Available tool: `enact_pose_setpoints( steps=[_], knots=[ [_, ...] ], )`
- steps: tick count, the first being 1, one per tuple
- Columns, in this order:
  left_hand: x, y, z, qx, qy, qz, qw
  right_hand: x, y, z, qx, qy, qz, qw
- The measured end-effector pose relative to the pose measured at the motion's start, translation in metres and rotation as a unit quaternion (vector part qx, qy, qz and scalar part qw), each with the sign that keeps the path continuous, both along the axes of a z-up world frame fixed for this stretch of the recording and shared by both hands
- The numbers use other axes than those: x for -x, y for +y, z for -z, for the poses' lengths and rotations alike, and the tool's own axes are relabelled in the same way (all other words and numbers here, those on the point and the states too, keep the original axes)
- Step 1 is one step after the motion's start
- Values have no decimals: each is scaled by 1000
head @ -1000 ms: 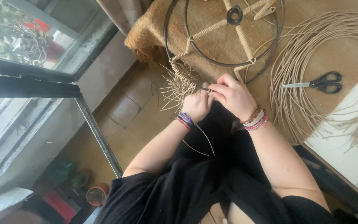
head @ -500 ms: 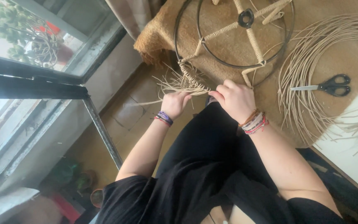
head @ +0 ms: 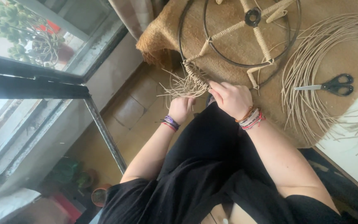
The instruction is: The person weaves thin natural fibers around a circular metal frame, repeatedly threading and pulling strands through existing loops to build a woven pattern. The person handles the fibers by hand and occasionally adjusts the frame on a work surface.
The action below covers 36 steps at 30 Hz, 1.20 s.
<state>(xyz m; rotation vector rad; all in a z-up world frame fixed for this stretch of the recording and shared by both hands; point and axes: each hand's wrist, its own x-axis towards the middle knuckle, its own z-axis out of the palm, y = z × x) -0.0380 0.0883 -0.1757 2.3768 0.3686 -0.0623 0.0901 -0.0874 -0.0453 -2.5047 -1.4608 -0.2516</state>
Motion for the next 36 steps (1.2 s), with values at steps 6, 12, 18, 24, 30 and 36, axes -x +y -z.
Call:
enact_pose_setpoints(
  steps=[6, 12, 18, 24, 30, 36],
  knots=[
    [41, 21, 4, -288, 69, 42, 954, -3, -4, 1, 28, 17, 3, 999],
    [-28, 4, -171, -227, -353, 136, 897, -4, -8, 21, 54, -5, 48, 997],
    [-73, 8, -119, -249, -416, 199, 852, -14, -18, 9, 23, 120, -14, 992],
    [-72, 5, -102, -257, -432, 156, 850, -12, -16, 7, -3, 110, -21, 994],
    [-77, -25, -96, -41, -453, -213, 865, -8, -15, 12, -15, 79, -16, 997],
    [-75, -30, -68, 117, -221, -328, 911, -12, -18, 16, -14, 56, -29, 998]
  ],
)
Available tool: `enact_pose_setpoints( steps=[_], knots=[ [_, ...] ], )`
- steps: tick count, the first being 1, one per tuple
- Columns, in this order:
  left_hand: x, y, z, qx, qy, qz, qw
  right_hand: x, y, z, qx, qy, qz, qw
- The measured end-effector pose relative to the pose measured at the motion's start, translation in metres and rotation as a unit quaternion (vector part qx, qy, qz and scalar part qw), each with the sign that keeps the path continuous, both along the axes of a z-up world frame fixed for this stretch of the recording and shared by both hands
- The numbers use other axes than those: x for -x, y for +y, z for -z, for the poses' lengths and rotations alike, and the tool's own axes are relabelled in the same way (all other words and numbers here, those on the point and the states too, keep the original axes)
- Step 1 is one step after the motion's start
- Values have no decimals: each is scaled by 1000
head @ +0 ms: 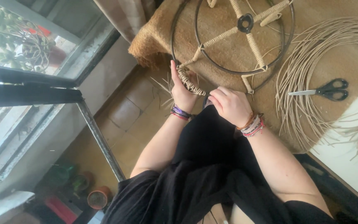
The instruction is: The person weaves thin natural fibers around a circular metal frame, repeatedly threading and pulling strands through existing loops to build a woven pattern. The person handles the fibers by hand and occasionally adjusts the frame on a work surface.
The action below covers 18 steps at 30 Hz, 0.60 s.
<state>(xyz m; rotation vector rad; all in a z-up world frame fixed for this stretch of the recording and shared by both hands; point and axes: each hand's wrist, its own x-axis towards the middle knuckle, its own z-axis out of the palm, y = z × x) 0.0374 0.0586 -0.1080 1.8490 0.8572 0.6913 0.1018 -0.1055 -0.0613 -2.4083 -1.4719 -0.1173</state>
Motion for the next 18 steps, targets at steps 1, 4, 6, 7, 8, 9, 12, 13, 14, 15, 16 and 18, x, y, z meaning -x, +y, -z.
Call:
enact_pose_setpoints(
  steps=[1, 4, 6, 7, 8, 9, 12, 13, 14, 15, 16, 18],
  knots=[
    [4, 8, 2, 0, 2, -1, 1000, 0, -1, 1, 0, 2, -1, 1000],
    [18, 36, 27, -3, 86, 116, 989, -1, -1, 4, 5, -8, -4, 1000],
    [30, 55, 69, -187, 84, 193, 960, 0, -3, 5, 7, -13, -6, 1000],
    [36, 56, 71, -189, 83, 195, 959, -1, -3, 5, 6, -13, -4, 1000],
    [42, 58, 74, -236, 109, 198, 945, -1, -2, 6, 9, -21, -1, 1000],
    [53, 58, 75, -282, 136, 202, 928, 2, -3, 6, 12, -25, 1, 1000],
    [70, 31, 40, -268, 56, 177, 945, 6, -2, 8, -1, -51, 9, 999],
    [74, 24, 22, -270, 53, 182, 944, 9, 1, -1, -3, -53, 15, 998],
    [76, 16, 5, -268, 8, 181, 946, 12, 3, -10, -17, -63, 13, 998],
    [80, 5, -11, -262, -38, 184, 946, 17, 1, -19, -28, -73, 15, 997],
    [81, -3, -24, -262, -42, 194, 945, 25, -5, -24, -27, -74, 25, 997],
    [79, -23, -50, -300, -119, 202, 925, 37, -20, -37, -58, -53, 29, 996]
  ],
)
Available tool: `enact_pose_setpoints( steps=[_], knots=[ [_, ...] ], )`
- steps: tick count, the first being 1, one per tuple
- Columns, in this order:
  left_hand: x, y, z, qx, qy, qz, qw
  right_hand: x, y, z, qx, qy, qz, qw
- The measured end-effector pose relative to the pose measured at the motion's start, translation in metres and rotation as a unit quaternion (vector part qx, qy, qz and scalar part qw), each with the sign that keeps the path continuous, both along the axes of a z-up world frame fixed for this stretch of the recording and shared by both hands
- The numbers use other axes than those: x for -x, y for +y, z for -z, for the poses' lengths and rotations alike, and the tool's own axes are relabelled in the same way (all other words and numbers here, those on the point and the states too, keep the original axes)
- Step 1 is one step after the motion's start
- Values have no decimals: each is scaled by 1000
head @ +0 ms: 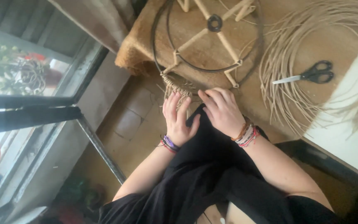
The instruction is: The person weaves thin natural fibers around a circular metal frame, repeatedly threading and pulling strands through existing loops to build a woven pattern. The person handles the fibers by hand and occasionally adjusts the frame on a work surface.
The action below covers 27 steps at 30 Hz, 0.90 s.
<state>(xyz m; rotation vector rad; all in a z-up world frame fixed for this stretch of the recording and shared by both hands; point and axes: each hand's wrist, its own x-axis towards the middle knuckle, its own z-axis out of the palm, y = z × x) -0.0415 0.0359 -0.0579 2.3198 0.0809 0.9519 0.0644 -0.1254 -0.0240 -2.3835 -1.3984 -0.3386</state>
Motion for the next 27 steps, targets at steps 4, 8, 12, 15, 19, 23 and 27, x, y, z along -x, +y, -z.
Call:
enact_pose_setpoints(
  steps=[4, 8, 12, 15, 19, 23, 27],
  knots=[
    [-34, -34, -44, 43, -30, 181, 982, 16, -51, -21, -28, 42, 47, 998],
    [-88, -79, -59, -6, 26, 285, 958, 18, -118, -45, -82, 83, 100, 988],
    [-158, -115, -70, -113, 88, 242, 960, 28, -173, -40, -113, 132, 178, 968],
    [-204, -143, -60, -124, 101, 233, 959, 30, -195, -45, -135, 169, 194, 957],
    [-250, -177, -45, -142, 162, 178, 960, 23, -220, -38, -160, 177, 201, 950],
    [-291, -190, -33, -177, 363, 79, 911, 14, -231, -43, -188, 181, 203, 944],
    [-306, -183, -31, -164, 404, 100, 894, 8, -239, -36, -196, 184, 204, 941]
  ],
)
